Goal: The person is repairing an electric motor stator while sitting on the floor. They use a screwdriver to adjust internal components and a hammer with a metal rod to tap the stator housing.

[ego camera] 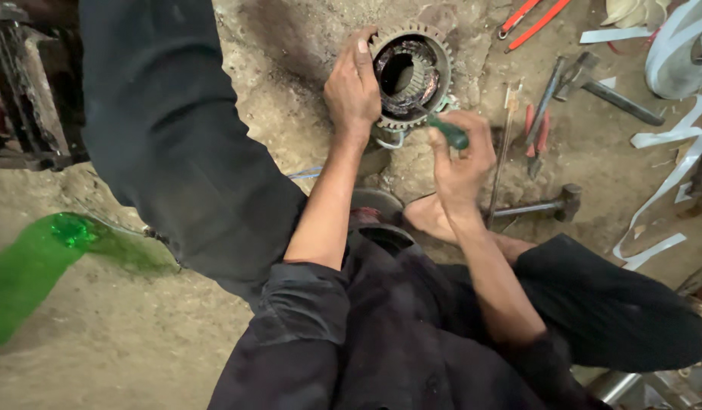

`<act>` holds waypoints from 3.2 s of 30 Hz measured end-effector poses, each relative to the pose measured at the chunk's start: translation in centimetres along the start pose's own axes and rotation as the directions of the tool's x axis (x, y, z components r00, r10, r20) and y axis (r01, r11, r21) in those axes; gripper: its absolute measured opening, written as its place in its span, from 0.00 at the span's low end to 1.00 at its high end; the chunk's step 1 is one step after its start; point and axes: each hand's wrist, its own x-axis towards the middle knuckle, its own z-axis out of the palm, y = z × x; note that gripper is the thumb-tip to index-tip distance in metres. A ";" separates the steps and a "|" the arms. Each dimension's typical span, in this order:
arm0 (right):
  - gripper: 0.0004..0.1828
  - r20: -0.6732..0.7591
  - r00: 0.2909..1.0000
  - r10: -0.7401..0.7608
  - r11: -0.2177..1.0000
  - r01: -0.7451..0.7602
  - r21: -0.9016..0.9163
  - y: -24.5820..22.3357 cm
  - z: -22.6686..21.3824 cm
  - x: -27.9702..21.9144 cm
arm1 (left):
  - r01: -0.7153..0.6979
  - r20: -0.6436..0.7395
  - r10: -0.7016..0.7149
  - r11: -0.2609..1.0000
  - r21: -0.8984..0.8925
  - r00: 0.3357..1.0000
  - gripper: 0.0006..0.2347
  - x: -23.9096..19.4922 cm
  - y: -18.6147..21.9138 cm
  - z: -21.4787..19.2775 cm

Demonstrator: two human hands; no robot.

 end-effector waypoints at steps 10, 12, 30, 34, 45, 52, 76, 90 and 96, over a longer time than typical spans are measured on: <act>0.29 -0.099 0.982 0.163 0.467 0.012 0.884 2.5 5.6 3.6 | -0.015 0.008 0.015 1.000 -0.010 1.000 0.18 0.3 -0.1 0.0; 0.28 0.077 0.974 0.212 0.562 -0.187 0.806 1.7 7.4 7.4 | -0.001 0.010 0.002 1.000 -0.013 1.000 0.16 -0.2 0.0 -0.1; 0.08 -0.025 0.804 0.595 0.780 -0.569 0.260 25.7 -8.3 -5.9 | 0.141 0.099 -0.170 0.957 0.253 0.980 0.20 -0.1 0.3 -0.1; 0.14 -0.167 0.877 0.451 0.786 -0.479 -0.391 28.9 -8.9 -10.0 | -0.112 0.028 0.108 0.961 0.255 0.994 0.24 -2.3 -0.1 -0.2; 0.22 -0.234 0.932 0.276 0.889 -0.341 -0.307 34.7 -1.3 9.7 | -0.229 0.242 0.155 0.921 0.316 0.958 0.23 0.6 -0.7 -1.7; 0.20 -0.323 0.785 0.528 0.716 -0.616 -0.328 41.6 -1.2 17.8 | -0.229 0.268 0.162 0.943 0.241 0.950 0.19 2.7 1.8 -2.5; 0.27 0.601 0.277 0.750 0.516 -0.813 -0.269 -3.6 -17.2 5.0 | 0.422 0.661 -0.156 0.868 -0.264 0.734 0.18 -14.0 10.1 1.2; 0.16 0.617 0.786 -0.032 0.848 0.349 -0.399 -0.5 -8.5 12.9 | 0.409 0.729 -0.329 0.910 0.074 0.601 0.19 -16.6 8.4 0.6; 0.08 0.883 0.410 -0.230 0.693 0.706 -0.147 1.8 0.5 13.3 | -0.108 0.580 0.204 0.975 -0.196 0.789 0.16 -20.1 6.3 2.5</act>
